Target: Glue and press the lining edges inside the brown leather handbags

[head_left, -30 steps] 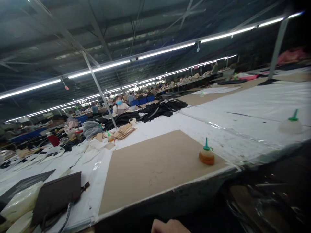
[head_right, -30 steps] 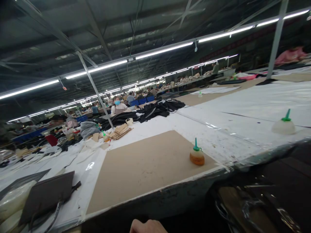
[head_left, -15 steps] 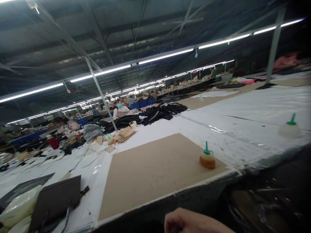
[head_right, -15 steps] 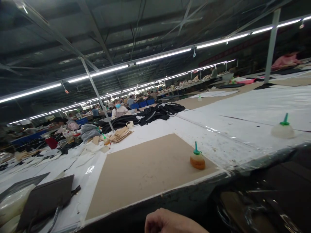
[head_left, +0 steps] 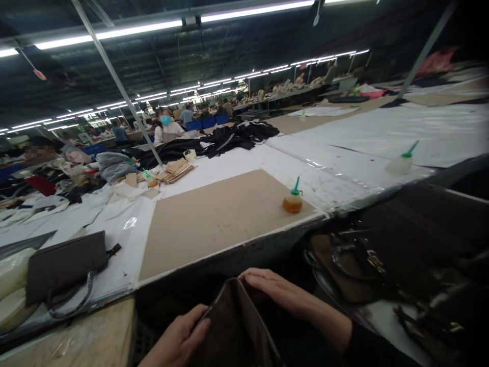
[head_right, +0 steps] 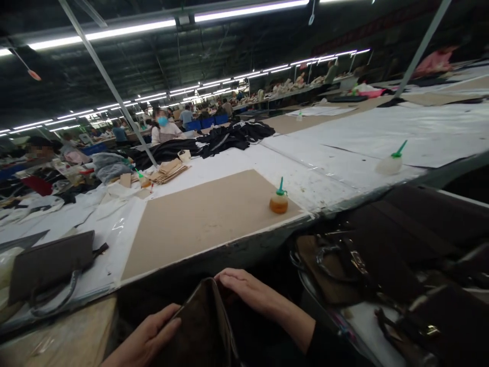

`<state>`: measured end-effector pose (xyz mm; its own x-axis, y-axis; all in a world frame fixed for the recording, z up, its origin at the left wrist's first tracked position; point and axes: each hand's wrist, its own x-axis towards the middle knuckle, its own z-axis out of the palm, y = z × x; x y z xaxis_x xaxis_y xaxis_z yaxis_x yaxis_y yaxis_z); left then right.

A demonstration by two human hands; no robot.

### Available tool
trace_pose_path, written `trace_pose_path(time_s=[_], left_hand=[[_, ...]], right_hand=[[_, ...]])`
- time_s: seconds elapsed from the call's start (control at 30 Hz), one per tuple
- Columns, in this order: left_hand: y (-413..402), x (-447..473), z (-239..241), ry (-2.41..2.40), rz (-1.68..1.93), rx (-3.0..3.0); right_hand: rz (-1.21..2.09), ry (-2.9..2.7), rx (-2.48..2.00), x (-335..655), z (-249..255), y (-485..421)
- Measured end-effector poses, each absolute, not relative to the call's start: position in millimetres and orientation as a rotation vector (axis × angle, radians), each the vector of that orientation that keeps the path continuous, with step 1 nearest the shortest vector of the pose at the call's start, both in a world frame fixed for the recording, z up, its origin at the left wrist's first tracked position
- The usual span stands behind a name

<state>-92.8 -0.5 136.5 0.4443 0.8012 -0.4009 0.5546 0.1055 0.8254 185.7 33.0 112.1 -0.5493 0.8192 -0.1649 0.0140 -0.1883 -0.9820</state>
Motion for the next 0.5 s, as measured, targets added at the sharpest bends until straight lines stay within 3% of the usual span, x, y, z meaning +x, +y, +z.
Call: trace_pose_path(time_s=[0.5], left_hand=[[-0.5, -90.1, 139.8, 1.231, 0.183, 1.64]], right_hand=[[1.703, -1.509, -1.092, 190.4, 122.9, -18.5]])
